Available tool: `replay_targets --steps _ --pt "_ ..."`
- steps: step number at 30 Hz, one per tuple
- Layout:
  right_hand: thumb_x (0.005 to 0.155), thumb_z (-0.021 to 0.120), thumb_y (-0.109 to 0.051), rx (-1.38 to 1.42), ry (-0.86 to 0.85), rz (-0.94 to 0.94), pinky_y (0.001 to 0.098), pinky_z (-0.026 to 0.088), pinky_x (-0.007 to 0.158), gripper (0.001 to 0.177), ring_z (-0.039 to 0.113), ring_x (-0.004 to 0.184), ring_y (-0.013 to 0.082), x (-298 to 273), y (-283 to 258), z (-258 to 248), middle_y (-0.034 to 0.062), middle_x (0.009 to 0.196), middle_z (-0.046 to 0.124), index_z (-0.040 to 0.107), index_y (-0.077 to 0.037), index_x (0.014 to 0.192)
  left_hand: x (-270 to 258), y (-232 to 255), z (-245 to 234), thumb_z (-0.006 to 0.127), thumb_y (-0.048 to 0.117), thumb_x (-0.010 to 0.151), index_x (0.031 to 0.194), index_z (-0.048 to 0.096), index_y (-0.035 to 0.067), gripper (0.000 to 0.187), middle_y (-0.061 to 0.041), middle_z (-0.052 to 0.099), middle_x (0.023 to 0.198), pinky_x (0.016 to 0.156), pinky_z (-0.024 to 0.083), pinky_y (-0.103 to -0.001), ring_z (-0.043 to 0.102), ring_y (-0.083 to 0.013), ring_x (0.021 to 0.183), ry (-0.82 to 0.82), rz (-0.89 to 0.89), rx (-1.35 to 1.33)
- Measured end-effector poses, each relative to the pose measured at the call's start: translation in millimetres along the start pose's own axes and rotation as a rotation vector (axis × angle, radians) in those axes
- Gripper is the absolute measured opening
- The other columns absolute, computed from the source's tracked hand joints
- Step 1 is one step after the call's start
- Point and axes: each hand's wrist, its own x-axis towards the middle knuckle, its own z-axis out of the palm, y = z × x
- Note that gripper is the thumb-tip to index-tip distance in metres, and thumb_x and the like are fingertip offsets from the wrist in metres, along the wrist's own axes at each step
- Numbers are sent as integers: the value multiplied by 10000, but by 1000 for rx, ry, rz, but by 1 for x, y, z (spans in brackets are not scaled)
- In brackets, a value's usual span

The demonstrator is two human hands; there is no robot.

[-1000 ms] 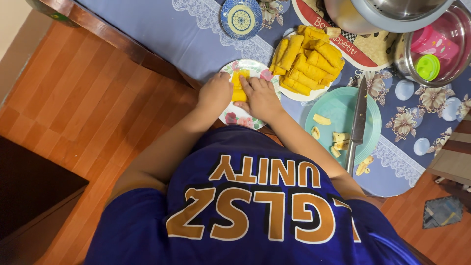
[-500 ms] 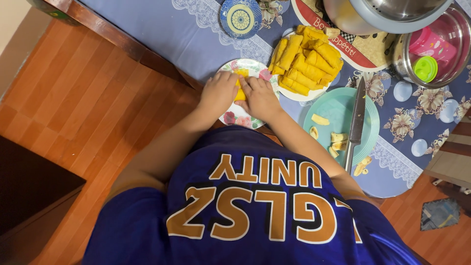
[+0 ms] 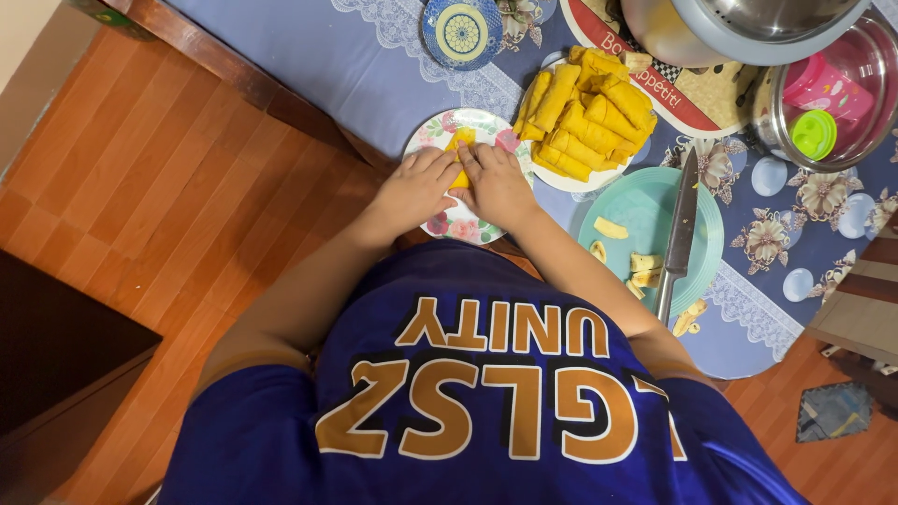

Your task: The person places banana pieces onto wrappers and rolls them up by hand on a plate.

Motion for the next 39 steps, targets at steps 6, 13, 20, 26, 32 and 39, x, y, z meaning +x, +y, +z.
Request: replay_targets --steps 6,13,20,26,32,39 --pt "865 797 -283 156 107 -112 432 494 994 561 616 1136 352 -13 12 -5 164 1237 648 615 -6 1317 -2 -13 12 708 260 880 1195 645 49 384 -74 659 1287 1007 457 -375 567 -244 1171 38 89 123" --pt "883 798 -234 138 225 -161 438 513 974 390 647 1118 352 -20 10 -5 161 1187 684 647 -22 1173 2 -18 9 620 203 837 1026 655 57 241 -108 692 1185 924 503 -397 608 -282 1045 80 136 -14" --pt "905 783 -239 193 153 -94 426 526 970 363 652 1109 331 -15 12 -10 135 1199 688 685 -23 1179 11 -24 7 601 114 940 1049 642 68 126 -64 673 1048 947 493 -389 615 -270 1046 -151 135 25" --pt "922 734 -207 71 261 -59 431 500 926 297 620 1058 338 -6 6 -11 142 1182 673 698 -24 1154 17 -13 9 593 123 904 1134 659 54 249 -57 669 1055 964 476 -399 612 -267 1052 54 23 -35" --pt "852 777 -241 46 206 -152 437 501 908 389 613 1016 349 -3 12 -4 171 1146 656 693 14 1133 10 -15 24 580 127 895 1188 669 53 316 -48 672 1099 989 482 -393 612 -247 1085 77 -1 -115" --pt "823 769 -87 80 228 -49 405 521 942 316 645 1037 346 0 9 9 162 1173 673 710 -3 1122 11 -11 29 587 102 915 1144 670 46 250 -75 650 1081 999 491 -414 615 -269 1081 -5 -54 -70"
